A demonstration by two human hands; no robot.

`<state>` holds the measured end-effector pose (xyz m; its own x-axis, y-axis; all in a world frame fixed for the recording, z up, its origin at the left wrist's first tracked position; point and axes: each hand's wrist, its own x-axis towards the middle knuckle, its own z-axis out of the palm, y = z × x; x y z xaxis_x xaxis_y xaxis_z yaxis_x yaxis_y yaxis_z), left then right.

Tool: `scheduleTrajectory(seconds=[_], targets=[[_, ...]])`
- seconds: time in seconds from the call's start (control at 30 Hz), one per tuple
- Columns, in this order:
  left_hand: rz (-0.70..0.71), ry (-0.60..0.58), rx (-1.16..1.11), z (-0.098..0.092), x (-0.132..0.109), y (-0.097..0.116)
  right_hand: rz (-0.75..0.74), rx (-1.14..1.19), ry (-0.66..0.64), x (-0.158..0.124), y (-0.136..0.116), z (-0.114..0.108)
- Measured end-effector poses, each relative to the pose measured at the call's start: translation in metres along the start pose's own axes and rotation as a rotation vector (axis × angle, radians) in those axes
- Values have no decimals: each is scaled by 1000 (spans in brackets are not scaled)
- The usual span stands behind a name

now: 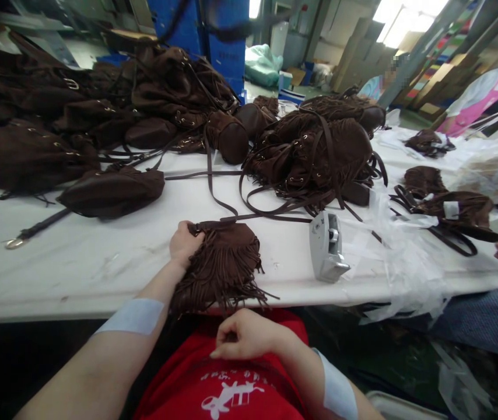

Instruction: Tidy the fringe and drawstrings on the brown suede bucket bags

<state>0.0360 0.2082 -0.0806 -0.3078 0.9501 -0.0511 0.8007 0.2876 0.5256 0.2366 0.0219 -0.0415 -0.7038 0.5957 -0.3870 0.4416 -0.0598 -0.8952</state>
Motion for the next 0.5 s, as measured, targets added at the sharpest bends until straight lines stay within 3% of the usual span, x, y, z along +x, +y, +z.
scheduleTrajectory(seconds=[0.13,0.23,0.37,0.5], targets=[[-8,1,4,0,0,0,104,40,84,-42,1,-33],[-20,5,10,1,-1,1,19,-31,298,-49,-14,-48],[-13,4,16,1,-1,0,-226,-478,563,-12,-46,-41],[-4,13,27,-2,-3,1,-293,-885,483,46,-60,-18]])
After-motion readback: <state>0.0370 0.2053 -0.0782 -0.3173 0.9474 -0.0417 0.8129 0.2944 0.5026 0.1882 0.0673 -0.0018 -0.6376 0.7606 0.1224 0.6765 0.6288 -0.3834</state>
